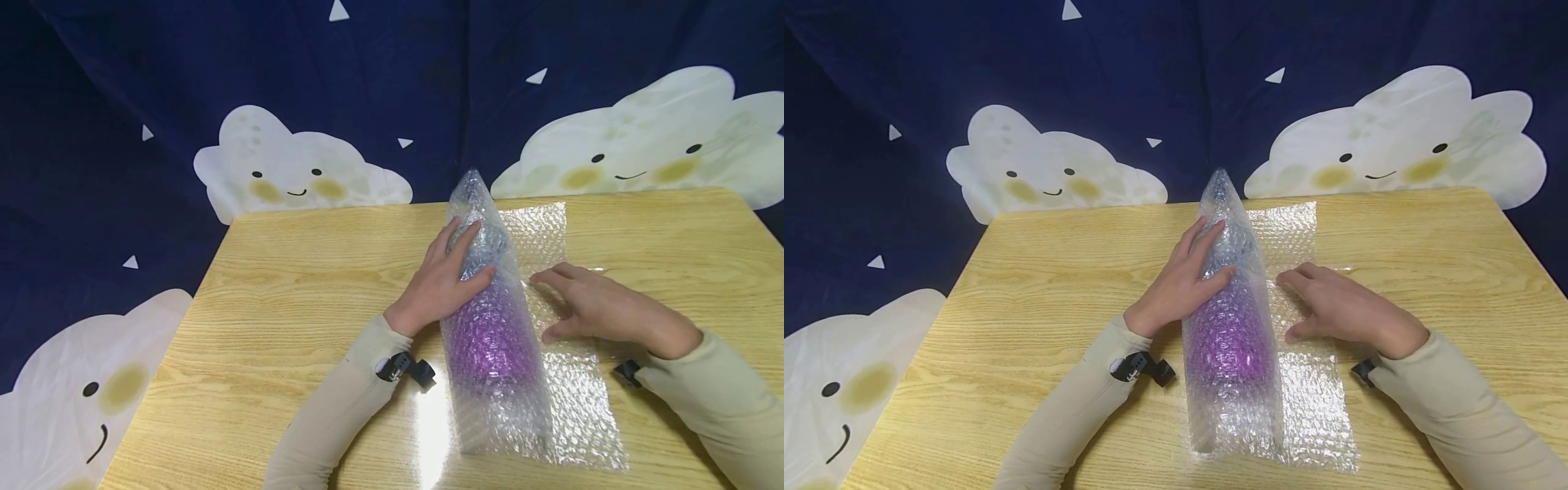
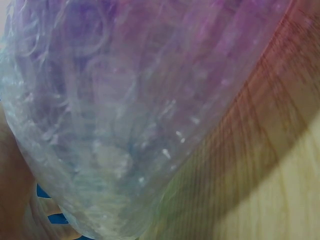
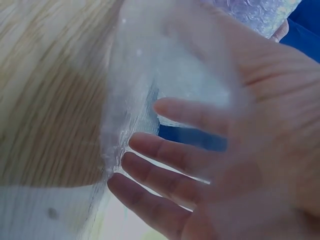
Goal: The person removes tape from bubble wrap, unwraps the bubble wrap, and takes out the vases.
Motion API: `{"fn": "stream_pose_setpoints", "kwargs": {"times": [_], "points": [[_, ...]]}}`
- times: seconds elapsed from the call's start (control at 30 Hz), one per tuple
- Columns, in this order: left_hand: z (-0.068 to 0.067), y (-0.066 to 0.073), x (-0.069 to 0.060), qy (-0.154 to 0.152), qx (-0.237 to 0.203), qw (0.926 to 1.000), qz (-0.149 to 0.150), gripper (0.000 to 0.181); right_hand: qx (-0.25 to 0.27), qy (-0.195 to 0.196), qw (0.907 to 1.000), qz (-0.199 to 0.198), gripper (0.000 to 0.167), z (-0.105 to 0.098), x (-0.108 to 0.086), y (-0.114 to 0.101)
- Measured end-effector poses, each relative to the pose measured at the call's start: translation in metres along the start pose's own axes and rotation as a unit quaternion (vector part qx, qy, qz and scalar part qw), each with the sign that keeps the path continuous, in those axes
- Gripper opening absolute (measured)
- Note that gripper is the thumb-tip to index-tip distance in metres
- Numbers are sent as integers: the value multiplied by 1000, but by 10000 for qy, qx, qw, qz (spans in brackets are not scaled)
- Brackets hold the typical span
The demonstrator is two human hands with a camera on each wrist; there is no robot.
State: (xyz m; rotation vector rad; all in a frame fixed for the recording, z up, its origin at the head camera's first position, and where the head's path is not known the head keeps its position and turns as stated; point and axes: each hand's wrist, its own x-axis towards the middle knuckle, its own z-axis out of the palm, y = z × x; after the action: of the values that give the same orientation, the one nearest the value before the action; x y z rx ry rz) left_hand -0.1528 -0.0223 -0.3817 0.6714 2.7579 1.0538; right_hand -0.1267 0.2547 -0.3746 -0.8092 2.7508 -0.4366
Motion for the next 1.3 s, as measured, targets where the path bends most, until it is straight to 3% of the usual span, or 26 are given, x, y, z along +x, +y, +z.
{"fn": "stream_pose_setpoints", "kwargs": {"times": [0.37,0.73,1.1,1.3], "points": [[0,1,0,-4,1,10000,-6,80,-122,121,9997,-159,97,2,-2,-1],[0,1,0,9,-3,10000,5,79,-192,184,9992,-314,85,3,-2,-1],[-1,0,-2,129,-86,9999,59,80,-254,162,9990,-331,91,5,0,-1],[0,-1,-1,40,-43,10000,35,79,-241,167,9992,-254,91,6,0,-1]]}}
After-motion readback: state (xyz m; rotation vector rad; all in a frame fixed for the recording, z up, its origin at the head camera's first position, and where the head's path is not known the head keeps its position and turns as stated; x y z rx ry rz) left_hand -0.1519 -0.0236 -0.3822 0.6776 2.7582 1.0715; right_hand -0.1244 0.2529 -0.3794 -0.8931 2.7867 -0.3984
